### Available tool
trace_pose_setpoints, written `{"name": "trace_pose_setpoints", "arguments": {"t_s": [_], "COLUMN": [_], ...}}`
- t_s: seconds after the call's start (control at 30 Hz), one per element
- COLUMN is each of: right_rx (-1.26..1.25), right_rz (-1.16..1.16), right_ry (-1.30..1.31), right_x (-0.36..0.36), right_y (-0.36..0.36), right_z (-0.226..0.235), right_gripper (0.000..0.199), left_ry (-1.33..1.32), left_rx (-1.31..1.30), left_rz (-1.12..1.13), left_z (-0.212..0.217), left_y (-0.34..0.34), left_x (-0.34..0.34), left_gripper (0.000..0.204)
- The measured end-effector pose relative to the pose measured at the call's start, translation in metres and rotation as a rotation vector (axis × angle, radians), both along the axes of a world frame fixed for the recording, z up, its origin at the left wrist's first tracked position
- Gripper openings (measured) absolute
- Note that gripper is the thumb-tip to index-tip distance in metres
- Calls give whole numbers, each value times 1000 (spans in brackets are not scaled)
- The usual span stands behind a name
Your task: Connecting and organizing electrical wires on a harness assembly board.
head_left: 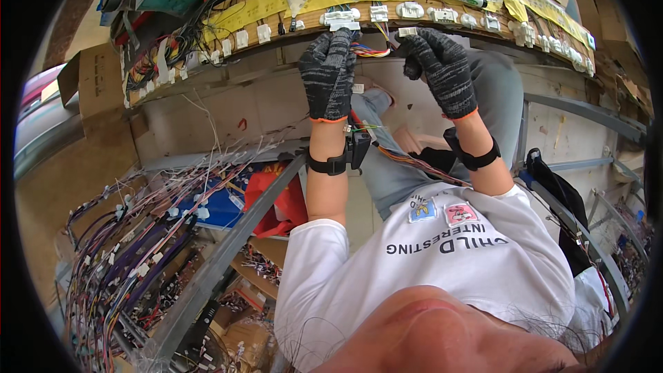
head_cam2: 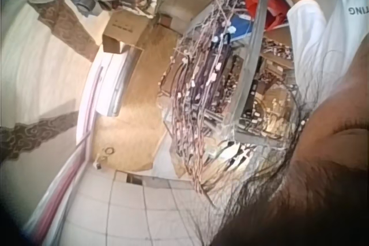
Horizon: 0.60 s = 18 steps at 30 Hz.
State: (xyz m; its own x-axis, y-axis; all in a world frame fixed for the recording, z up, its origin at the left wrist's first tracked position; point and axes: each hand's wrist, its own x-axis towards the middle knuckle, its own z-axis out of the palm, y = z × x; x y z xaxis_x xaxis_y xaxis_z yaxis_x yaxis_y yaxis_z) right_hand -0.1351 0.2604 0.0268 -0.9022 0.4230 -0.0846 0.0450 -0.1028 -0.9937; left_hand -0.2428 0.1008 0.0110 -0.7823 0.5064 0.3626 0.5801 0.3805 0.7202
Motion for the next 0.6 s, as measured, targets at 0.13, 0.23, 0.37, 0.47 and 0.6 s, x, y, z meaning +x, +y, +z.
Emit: {"name": "trace_pose_setpoints", "arguments": {"t_s": [0.13,0.23,0.37,0.47,0.6], "right_rx": [-12,-56,-25,-9,17], "right_rz": [-5,-21,-33,-68,-79], "right_ry": [-6,-8,-27,-45,-88], "right_x": [-1,-1,-5,-6,-7], "right_y": [2,2,7,9,11], "right_z": [0,0,-1,1,4], "right_gripper": [20,20,20,20,20], "left_ry": [45,-61,41,36,182], "left_rx": [-16,66,27,20,-10], "left_rz": [22,20,12,14,-11], "left_z": [3,14,9,7,-7], "left_y": [1,4,2,1,-5], "left_x": [0,3,-1,-1,-7], "left_gripper": [23,21,27,34,37]}}
